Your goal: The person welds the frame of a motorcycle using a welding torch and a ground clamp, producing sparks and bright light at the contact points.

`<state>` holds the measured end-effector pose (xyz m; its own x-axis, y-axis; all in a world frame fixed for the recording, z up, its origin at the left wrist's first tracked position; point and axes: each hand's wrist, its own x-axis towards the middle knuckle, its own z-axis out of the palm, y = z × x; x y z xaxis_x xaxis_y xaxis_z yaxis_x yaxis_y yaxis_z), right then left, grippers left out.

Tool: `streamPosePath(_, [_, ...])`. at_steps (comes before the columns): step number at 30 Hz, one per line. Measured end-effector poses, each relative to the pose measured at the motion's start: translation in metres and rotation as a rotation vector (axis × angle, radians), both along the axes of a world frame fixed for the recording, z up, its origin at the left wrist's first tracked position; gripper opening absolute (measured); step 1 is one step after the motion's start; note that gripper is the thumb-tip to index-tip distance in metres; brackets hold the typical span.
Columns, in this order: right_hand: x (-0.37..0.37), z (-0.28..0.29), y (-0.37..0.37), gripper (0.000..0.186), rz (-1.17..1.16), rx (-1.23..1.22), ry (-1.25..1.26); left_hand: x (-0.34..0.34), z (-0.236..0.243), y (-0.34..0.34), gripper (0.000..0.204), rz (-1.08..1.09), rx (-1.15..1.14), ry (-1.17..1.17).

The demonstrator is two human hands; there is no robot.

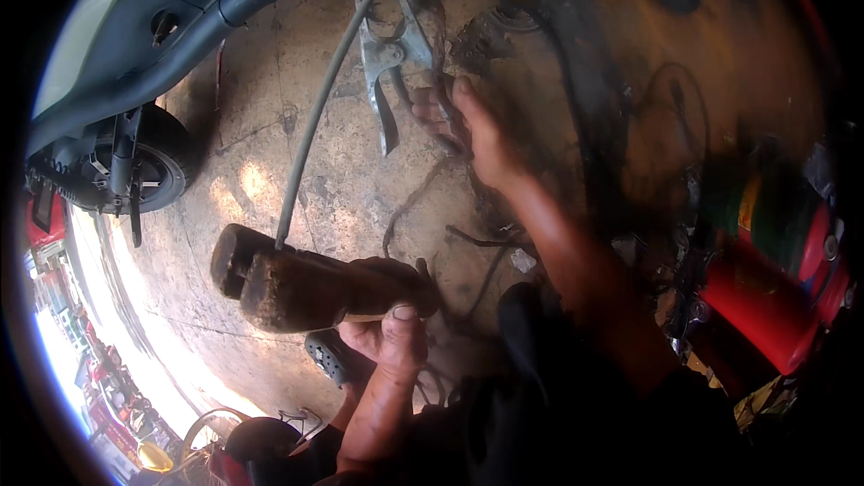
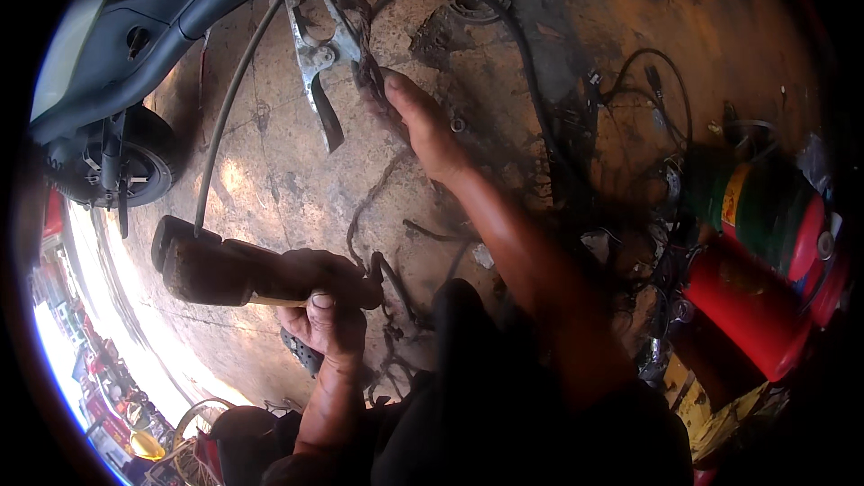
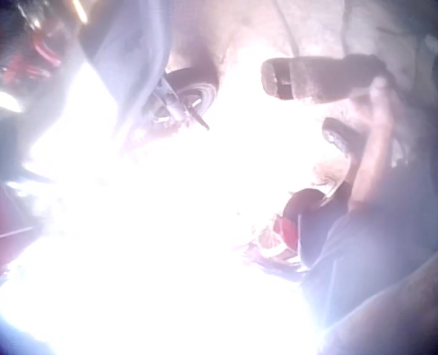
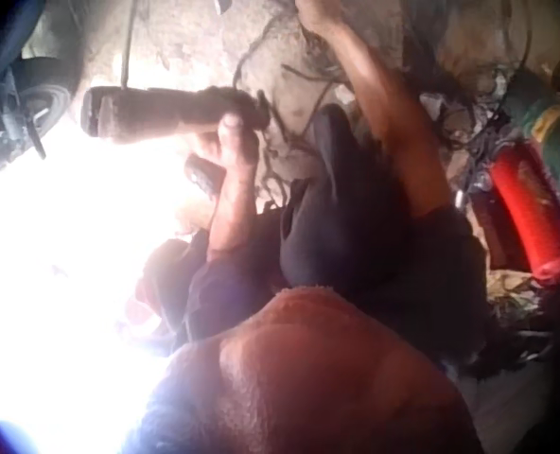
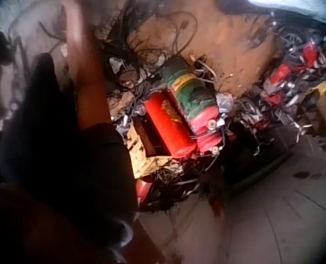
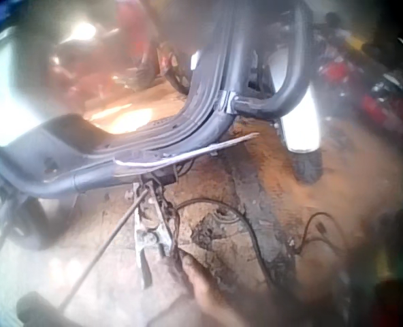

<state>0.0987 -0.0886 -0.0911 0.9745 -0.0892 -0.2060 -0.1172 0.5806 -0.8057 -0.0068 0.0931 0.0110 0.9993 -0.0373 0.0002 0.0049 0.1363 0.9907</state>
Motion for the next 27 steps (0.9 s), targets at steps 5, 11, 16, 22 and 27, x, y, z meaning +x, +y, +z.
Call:
streamPosePath(5, [0.006, -0.011, -0.008, 0.062, -0.269, -0.237, -0.042, 0.002, 0.004, -0.008, 0.047, 0.003, 0.064, -0.042])
streamPosePath(11, [0.012, -0.025, -0.024, 0.068, -0.133, -0.177, -0.014, 0.006, -0.015, -0.018, 0.035, 0.047, -0.056, -0.115])
streamPosePath(16, [0.008, -0.013, -0.035, 0.063, -0.105, -0.233, 0.075, 0.007, -0.006, -0.029, 0.033, 0.035, -0.088, -0.035])
streamPosePath(22, [-0.032, 0.064, -0.032, 0.032, -0.444, -0.412, -0.166, 0.0, -0.008, -0.017, 0.035, 0.106, 0.008, 0.085])
streamPosePath(27, [-0.088, 0.202, -0.043, 0.018, -0.007, -0.773, -0.938, -0.005, -0.037, -0.013, 0.043, 0.051, 0.127, -0.041])
